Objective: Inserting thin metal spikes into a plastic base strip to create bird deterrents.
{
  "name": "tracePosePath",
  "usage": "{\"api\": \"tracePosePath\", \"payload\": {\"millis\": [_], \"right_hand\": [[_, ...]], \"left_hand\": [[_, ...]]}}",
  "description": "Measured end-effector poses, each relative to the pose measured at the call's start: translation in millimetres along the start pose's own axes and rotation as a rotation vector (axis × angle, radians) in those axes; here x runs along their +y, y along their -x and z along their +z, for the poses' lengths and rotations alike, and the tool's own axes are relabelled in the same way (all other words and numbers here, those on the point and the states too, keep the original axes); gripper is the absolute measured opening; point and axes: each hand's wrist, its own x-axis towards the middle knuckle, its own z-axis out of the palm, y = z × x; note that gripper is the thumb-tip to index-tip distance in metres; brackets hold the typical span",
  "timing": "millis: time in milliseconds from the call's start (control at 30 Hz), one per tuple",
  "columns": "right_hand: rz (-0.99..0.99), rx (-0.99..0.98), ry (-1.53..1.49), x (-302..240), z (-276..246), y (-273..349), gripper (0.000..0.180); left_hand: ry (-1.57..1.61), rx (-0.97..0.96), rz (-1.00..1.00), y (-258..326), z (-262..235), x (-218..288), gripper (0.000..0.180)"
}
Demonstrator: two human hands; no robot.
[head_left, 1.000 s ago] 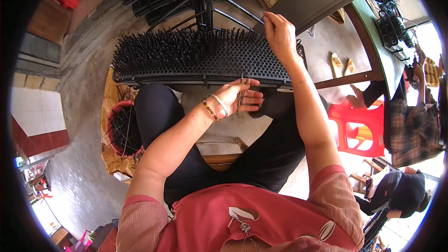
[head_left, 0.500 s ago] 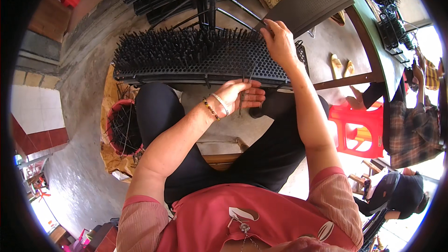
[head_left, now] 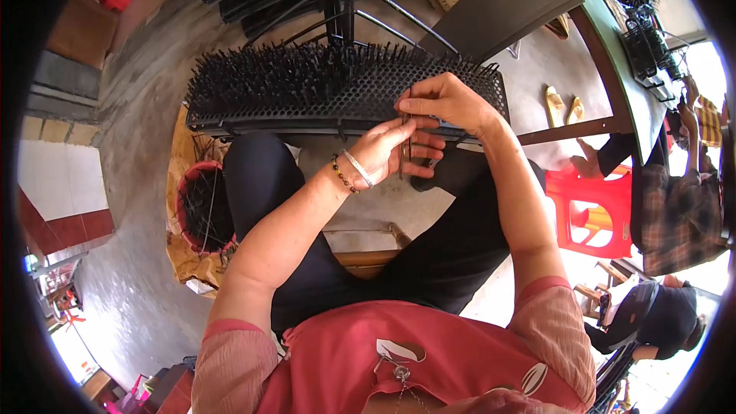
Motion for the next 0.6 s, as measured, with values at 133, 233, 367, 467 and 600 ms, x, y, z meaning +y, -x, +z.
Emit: {"api": "tracePosePath", "payload": {"millis": [133, 233, 367, 467, 600], "right_hand": [[-0.055, 0.036, -0.041, 1.1, -10.3, 2.1, 0.022], [-0.027, 0.301, -0.107, 0.6, -28.4, 7.6, 0.019], [-0.264, 0.740, -0.029, 27.6, -56.9, -1.3, 0.024], [-0.276, 0.904, 0.268, 22.3, -44.1, -9.2, 0.029], [-0.293, 0.965, 0.437, 20.6, -36.9, -18.4, 0.031]], "left_hand": [[-0.080, 0.000, -0.074, 3.9, 1.7, -2.4, 0.046], [-0.105, 0.079, -0.055, 1.9, 0.7, -5.6, 0.041], [-0.143, 0.101, -0.117, -3.8, -8.3, -11.3, 0.035], [-0.049, 0.195, -0.158, -5.2, -17.9, -18.9, 0.032], [0.095, 0.196, -0.139, -7.9, -21.1, -22.5, 0.036]]}}
